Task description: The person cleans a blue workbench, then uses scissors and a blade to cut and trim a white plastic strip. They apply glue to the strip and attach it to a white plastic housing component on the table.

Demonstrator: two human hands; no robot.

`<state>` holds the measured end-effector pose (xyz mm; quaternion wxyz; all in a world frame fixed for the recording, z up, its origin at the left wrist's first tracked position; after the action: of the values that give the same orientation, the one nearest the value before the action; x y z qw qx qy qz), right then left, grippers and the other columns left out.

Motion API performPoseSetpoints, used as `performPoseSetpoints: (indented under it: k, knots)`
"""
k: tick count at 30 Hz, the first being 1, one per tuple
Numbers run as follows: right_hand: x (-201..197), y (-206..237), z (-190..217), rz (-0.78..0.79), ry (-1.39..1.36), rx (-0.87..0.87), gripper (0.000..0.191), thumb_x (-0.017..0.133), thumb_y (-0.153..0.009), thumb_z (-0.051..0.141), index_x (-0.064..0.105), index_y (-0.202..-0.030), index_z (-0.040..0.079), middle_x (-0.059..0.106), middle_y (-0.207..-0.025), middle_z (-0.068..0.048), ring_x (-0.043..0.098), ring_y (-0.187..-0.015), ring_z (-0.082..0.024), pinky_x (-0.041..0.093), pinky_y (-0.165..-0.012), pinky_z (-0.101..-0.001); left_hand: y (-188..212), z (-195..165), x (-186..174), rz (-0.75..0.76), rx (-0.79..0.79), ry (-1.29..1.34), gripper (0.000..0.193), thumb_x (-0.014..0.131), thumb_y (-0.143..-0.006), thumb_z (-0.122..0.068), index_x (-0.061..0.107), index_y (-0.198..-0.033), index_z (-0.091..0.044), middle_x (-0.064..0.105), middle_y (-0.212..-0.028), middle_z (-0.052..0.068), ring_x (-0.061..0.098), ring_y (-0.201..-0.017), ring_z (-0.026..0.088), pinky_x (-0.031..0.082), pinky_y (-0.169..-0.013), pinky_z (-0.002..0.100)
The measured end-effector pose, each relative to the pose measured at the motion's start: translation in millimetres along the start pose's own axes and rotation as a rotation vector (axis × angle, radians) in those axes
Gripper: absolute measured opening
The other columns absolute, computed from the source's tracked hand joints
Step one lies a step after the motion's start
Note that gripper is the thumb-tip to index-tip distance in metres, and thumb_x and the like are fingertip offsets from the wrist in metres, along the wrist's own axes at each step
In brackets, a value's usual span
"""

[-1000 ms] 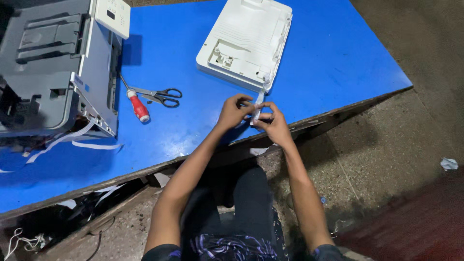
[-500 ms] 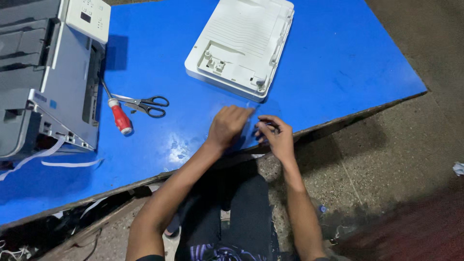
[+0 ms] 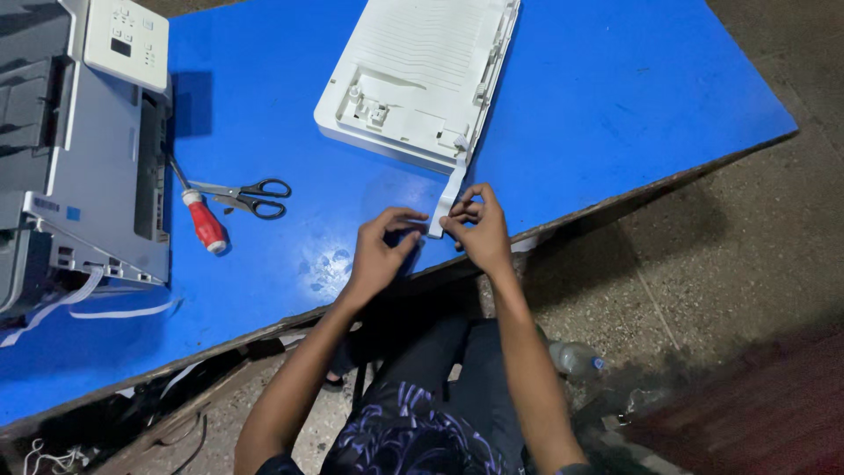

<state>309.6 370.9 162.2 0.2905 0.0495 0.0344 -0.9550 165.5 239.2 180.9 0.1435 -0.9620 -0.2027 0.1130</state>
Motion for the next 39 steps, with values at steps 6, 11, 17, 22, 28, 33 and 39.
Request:
performPoseSetpoints:
  k: [6, 11, 17, 22, 28, 33, 39]
  knots:
    - [3, 1, -7, 0.005, -0.132, -0.003, 0.05, 0.082, -0.08, -0.002, 0.042, -0.108, 0.011, 0.069, -0.082, -0.006, 0.066, -0.068, -0.009, 0.048, -0.046, -0.0231, -27, 35, 0, 0.144, -0.142, 0.137, 0.03, 0.08, -0.086, -0.001, 0.069, -0.114, 0.002, 0.076, -0.09, 0.01, 0.072, -0.084, 0.015, 0.055, -0.073, 0.028]
    - [17, 7, -7, 0.032, -0.021, -0.016, 0.044, 0.08, -0.085, -0.004, 0.048, -0.114, 0.007, 0.072, -0.089, -0.009, 0.065, -0.071, -0.009, 0.048, -0.055, -0.0214, -41, 59, -10, 0.317, -0.234, 0.383, 0.03, 0.074, -0.085, 0.002, 0.063, -0.112, 0.001, 0.074, -0.078, 0.01, 0.075, -0.067, 0.014, 0.06, -0.063, 0.026]
    - [33, 23, -8, -0.072, 0.124, 0.048, 0.043, 0.08, -0.084, -0.006, 0.053, -0.117, 0.003, 0.076, -0.093, -0.014, 0.059, -0.068, -0.01, 0.041, -0.055, -0.0216, -43, 73, -29, 0.305, -0.303, 0.342, 0.028, 0.076, -0.083, 0.004, 0.065, -0.108, 0.003, 0.074, -0.076, 0.012, 0.068, -0.053, 0.015, 0.055, -0.047, 0.029]
    - [43, 37, -11, -0.092, 0.011, 0.009, 0.042, 0.078, -0.085, -0.005, 0.053, -0.118, 0.004, 0.076, -0.096, -0.012, 0.071, -0.08, -0.01, 0.05, -0.064, -0.0213, -28, 65, -36, 0.227, -0.223, 0.327, 0.027, 0.079, -0.083, -0.003, 0.066, -0.108, -0.003, 0.075, -0.074, 0.008, 0.066, -0.051, 0.012, 0.052, -0.047, 0.028]
    - [50, 39, -17, -0.108, 0.057, -0.072, 0.043, 0.081, -0.087, -0.005, 0.053, -0.119, 0.004, 0.074, -0.096, -0.012, 0.062, -0.076, -0.008, 0.045, -0.064, -0.0211, -12, 58, -41, 0.212, -0.142, 0.247, 0.027, 0.08, -0.082, -0.012, 0.067, -0.104, -0.004, 0.076, -0.074, 0.006, 0.066, -0.051, 0.01, 0.051, -0.049, 0.029]
    - [43, 40, -20, -0.105, 0.095, -0.034, 0.042, 0.08, -0.085, -0.003, 0.054, -0.117, 0.005, 0.072, -0.09, -0.009, 0.064, -0.073, -0.007, 0.048, -0.061, -0.0209, -13, 58, -33, 0.276, -0.096, 0.182, 0.031, 0.082, -0.079, -0.018, 0.068, -0.104, -0.007, 0.077, -0.075, 0.006, 0.068, -0.055, 0.01, 0.051, -0.052, 0.03]
    - [37, 42, -22, -0.074, 0.091, -0.009, 0.038, 0.079, -0.087, -0.002, 0.056, -0.116, 0.003, 0.073, -0.089, -0.007, 0.062, -0.069, -0.008, 0.048, -0.061, -0.0217, -13, 55, -30, 0.232, -0.048, -0.025, 0.03, 0.084, -0.076, -0.022, 0.071, -0.101, -0.011, 0.079, -0.08, 0.005, 0.071, -0.066, 0.014, 0.053, -0.061, 0.032]
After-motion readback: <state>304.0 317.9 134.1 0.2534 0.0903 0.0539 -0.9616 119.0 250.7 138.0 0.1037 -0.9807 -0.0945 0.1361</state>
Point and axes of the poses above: each hand's wrist, its own y-axis away from the middle knuckle, its own x-axis out of the palm, z = x × y, the point moved 5 cm from there along -y, towards the middle knuckle
